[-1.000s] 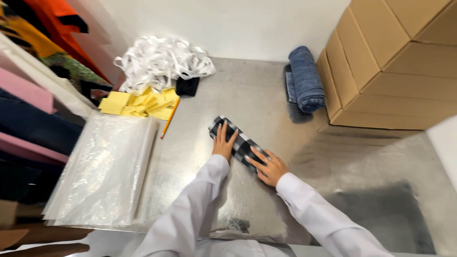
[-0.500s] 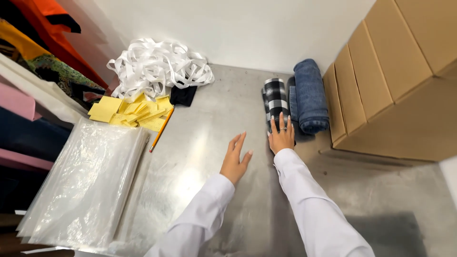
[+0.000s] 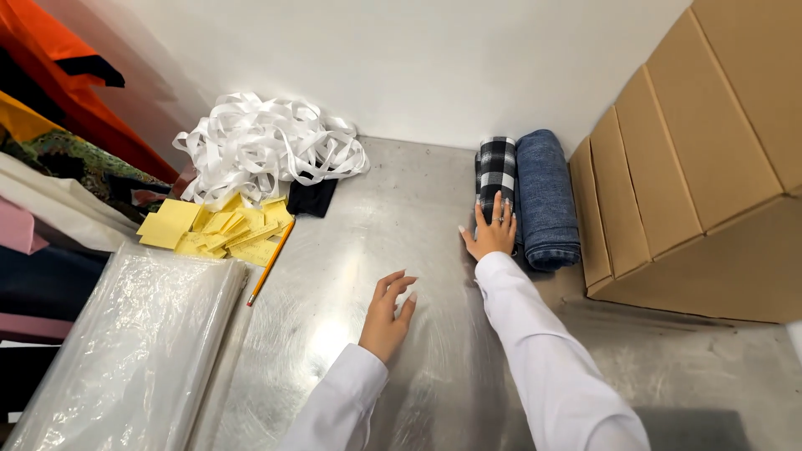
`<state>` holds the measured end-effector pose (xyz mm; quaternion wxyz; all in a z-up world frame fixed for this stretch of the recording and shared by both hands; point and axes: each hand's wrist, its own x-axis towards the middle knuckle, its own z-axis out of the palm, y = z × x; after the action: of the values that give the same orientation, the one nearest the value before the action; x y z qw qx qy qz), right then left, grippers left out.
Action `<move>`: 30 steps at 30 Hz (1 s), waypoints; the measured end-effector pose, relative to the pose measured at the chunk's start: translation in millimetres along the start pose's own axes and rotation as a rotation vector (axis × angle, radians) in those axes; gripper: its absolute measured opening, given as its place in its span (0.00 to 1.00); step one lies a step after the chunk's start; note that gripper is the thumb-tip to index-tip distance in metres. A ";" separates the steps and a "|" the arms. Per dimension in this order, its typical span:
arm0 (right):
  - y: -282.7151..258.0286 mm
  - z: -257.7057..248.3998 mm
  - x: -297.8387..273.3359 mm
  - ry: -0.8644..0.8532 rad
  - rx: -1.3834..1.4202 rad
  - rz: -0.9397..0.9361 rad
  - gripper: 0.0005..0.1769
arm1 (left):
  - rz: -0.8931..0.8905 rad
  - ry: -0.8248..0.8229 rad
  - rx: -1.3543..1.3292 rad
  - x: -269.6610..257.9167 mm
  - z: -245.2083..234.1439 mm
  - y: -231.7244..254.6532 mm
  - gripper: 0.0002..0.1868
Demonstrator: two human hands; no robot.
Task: Removing pants from hangers, folding them, and rolling them up on a table for packing.
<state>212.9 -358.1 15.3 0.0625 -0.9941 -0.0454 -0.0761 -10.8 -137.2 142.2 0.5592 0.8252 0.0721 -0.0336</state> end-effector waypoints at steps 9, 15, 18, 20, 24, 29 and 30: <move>0.9 -100.7 -129.2 0.265 0.483 -0.016 0.14 | 0.070 0.084 -0.234 -61.5 -41.9 11.1 0.11; -96.6 -229.1 -222.6 0.385 0.991 -0.054 0.11 | 0.164 0.206 -0.429 -124.9 -119.6 8.2 0.10; -162.2 -283.1 -288.0 0.375 1.196 0.011 0.11 | 0.260 0.275 -0.513 -155.9 -165.7 -3.3 0.11; -197.0 -300.4 -327.3 0.398 1.231 0.017 0.10 | 0.297 0.317 -0.513 -182.4 -198.3 -10.7 0.11; -237.5 -293.6 -407.7 0.423 1.231 0.051 0.10 | 0.312 0.372 -0.486 -239.7 -256.7 -44.7 0.10; -259.5 -280.4 -510.6 0.439 1.211 0.155 0.11 | 0.263 0.371 -0.528 -306.9 -309.7 -110.5 0.12; -259.8 -275.8 -531.9 0.445 1.227 0.163 0.11 | 0.254 0.391 -0.518 -320.1 -317.4 -128.2 0.12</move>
<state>-376.7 -180.5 232.7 0.6316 -0.7387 0.0090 -0.2352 -354.9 177.9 186.2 0.7253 0.6493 0.0808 0.2143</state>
